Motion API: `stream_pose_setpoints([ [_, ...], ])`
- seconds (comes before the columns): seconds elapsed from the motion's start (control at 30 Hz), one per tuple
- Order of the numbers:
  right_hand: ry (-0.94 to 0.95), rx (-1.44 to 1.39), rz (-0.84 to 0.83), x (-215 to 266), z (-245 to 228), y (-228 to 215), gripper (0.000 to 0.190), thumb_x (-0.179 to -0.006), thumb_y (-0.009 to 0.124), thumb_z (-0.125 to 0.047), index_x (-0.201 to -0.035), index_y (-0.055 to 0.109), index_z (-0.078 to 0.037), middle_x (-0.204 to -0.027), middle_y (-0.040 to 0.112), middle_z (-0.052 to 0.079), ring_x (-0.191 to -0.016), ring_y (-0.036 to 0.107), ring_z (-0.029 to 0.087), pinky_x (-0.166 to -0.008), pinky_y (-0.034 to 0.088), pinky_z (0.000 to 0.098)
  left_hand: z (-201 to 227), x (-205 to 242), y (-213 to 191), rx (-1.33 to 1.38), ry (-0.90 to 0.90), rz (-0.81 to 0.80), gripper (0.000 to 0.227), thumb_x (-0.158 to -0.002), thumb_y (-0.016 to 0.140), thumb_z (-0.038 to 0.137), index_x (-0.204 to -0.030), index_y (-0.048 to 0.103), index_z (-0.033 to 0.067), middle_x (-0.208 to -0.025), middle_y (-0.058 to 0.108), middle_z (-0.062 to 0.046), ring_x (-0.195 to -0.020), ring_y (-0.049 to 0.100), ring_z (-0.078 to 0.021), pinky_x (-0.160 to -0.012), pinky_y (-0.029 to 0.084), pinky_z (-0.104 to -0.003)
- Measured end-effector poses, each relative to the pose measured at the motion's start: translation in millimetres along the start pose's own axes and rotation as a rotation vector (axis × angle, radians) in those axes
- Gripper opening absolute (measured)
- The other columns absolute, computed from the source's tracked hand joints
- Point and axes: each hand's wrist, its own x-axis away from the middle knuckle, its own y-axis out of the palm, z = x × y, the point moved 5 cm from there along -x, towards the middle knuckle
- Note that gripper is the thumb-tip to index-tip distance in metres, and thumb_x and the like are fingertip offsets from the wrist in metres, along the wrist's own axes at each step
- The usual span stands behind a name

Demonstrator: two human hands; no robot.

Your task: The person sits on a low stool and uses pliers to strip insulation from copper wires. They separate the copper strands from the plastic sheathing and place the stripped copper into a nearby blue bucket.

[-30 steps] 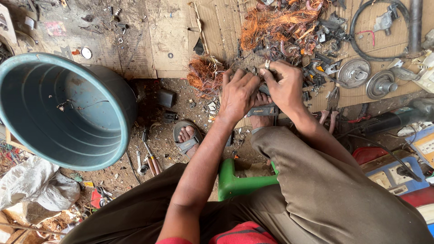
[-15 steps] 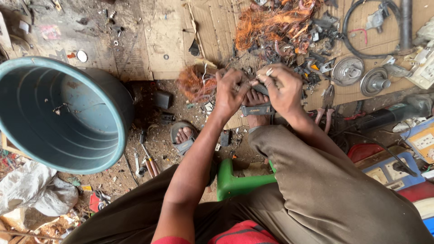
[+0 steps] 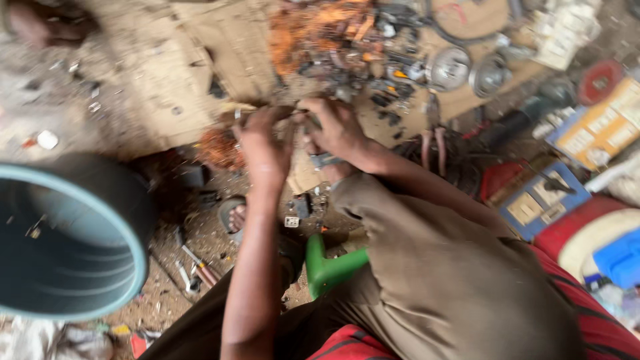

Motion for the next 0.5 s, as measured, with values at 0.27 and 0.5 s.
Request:
stream_pose_setpoints([
  [0.27,0.181,-0.122,0.254,67,46,-50,0.033,-0.093,0.082,-0.001,-0.117,0.060,-0.002,-0.113,0.066,0.015,-0.108,0.066,0.023,-0.094,0.057,0.0374,-34,7,5,0.401,-0.437,0.051,0.013,-0.094,0.076,0.012,-0.101,0.077,0.0009,-0.080,0.075,-0.011,-0.062,0.064,-0.0163,-0.057,0.048,-0.029],
  [0.5,0.634,0.608,0.027,190,75,-139,0.056,-0.092,0.087,-0.021,-0.128,0.051,0.003,-0.121,0.052,0.029,-0.108,0.055,0.049,-0.088,0.046,0.0555,-74,27,36,1.092,-0.707,-0.020,0.018,-0.093,0.073,0.004,-0.110,0.074,-0.0035,-0.091,0.076,-0.016,-0.075,0.070,-0.0196,-0.066,0.058,-0.029],
])
